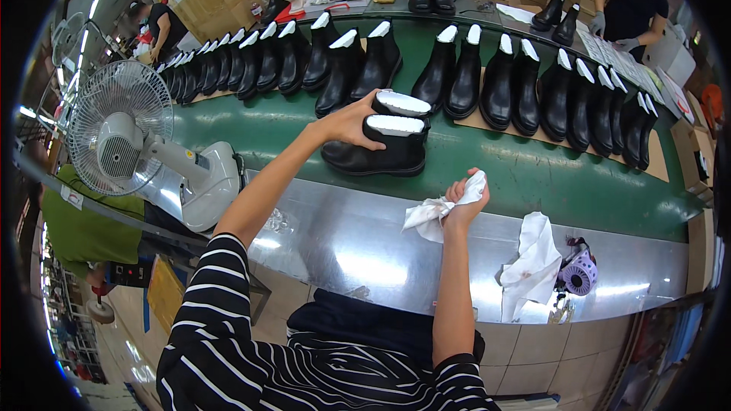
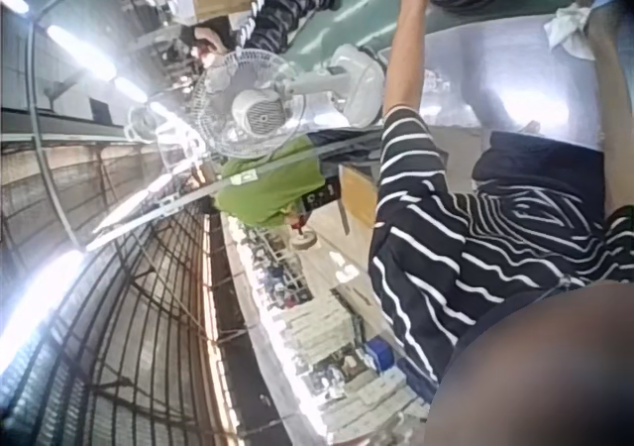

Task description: Cleaning and inspecting black leather boots on a manufacturing line.

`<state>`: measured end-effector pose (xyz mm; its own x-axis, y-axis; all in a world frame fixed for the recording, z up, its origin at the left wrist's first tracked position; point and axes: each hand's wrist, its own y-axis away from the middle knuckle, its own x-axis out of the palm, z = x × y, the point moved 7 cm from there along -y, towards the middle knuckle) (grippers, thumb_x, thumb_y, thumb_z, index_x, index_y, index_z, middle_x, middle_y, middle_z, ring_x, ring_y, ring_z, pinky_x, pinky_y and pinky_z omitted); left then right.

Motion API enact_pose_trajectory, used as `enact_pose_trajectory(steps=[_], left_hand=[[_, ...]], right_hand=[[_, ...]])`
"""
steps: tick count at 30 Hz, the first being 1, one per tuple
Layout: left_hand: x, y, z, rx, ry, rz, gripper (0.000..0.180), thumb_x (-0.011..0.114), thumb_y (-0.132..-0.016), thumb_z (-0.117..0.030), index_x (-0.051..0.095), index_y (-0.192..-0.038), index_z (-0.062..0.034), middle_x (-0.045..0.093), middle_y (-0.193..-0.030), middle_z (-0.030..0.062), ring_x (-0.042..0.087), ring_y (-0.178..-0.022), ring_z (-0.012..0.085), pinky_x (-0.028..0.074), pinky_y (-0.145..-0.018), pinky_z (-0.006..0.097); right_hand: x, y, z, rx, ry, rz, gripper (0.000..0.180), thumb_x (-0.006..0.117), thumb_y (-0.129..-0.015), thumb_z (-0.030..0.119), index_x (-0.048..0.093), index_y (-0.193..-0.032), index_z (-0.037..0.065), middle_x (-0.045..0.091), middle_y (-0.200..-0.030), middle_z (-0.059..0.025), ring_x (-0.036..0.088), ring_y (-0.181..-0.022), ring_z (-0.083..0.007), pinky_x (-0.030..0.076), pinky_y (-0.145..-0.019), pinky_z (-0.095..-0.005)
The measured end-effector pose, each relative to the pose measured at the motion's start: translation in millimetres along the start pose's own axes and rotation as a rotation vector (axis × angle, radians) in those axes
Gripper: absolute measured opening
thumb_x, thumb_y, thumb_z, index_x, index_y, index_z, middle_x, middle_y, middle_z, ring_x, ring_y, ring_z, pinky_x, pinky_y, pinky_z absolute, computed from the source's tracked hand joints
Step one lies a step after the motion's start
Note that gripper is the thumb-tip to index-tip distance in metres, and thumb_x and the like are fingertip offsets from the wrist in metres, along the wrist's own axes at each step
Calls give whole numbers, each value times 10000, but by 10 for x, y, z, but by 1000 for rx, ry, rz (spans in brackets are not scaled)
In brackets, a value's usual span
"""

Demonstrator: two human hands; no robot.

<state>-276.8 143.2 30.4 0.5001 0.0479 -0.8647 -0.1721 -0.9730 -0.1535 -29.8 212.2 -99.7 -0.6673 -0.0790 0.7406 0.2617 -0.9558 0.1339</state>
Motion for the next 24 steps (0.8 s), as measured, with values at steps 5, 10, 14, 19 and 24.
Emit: enact_pose_trajectory(steps=[5, 10, 14, 19, 24], left_hand=[[-56, 42, 197, -45, 44, 5, 644, 877, -665, -394, 699, -1140, 2, 302, -1492, 226, 377, -1361, 388, 328, -1142, 407], [-596, -69, 333, 24, 47, 200, 429, 845, -742, -324, 743, -1105, -118, 511, -1374, 199, 512, -1260, 343, 385, -1089, 413], [-1248, 142, 1437, -488, -249, -561, 389, 748, -813, -449, 725, -1038, -131, 540, -1300, 187, 465, -1277, 363, 379, -1050, 468], [-688, -304, 1920, -897, -214, -552, 694, 775, -661, -679, 716, -1168, -208, 308, -1472, 239, 202, -1415, 451, 228, -1080, 668], [-644, -776, 1786, -930, -334, -719, 714, 815, -633, -648, 736, -1110, -123, 319, -1412, 217, 309, -1345, 441, 307, -1056, 615]], right_hand=[[39, 0, -38, 15, 6, 13, 158, 398, -1027, 183, 488, -973, 65, 289, -524, 37, 225, -420, -57, 173, -399, -242], [-26, -3, 8, 13, -4, -29, 166, 411, -1037, 156, 489, -934, 52, 299, -523, 35, 250, -414, -54, 180, -403, -248], [108, 57, -9, 15, 32, -35, 161, 418, -1035, 156, 487, -935, 49, 302, -523, 33, 250, -412, -55, 183, -402, -249], [51, 10, -35, 31, 50, -6, 142, 395, -1023, 158, 483, -971, 61, 289, -523, 35, 219, -416, -58, 178, -400, -244], [113, 5, 22, -8, 162, -19, 176, 388, -1030, 192, 473, -959, 56, 287, -526, 32, 236, -408, -59, 183, -401, -247]])
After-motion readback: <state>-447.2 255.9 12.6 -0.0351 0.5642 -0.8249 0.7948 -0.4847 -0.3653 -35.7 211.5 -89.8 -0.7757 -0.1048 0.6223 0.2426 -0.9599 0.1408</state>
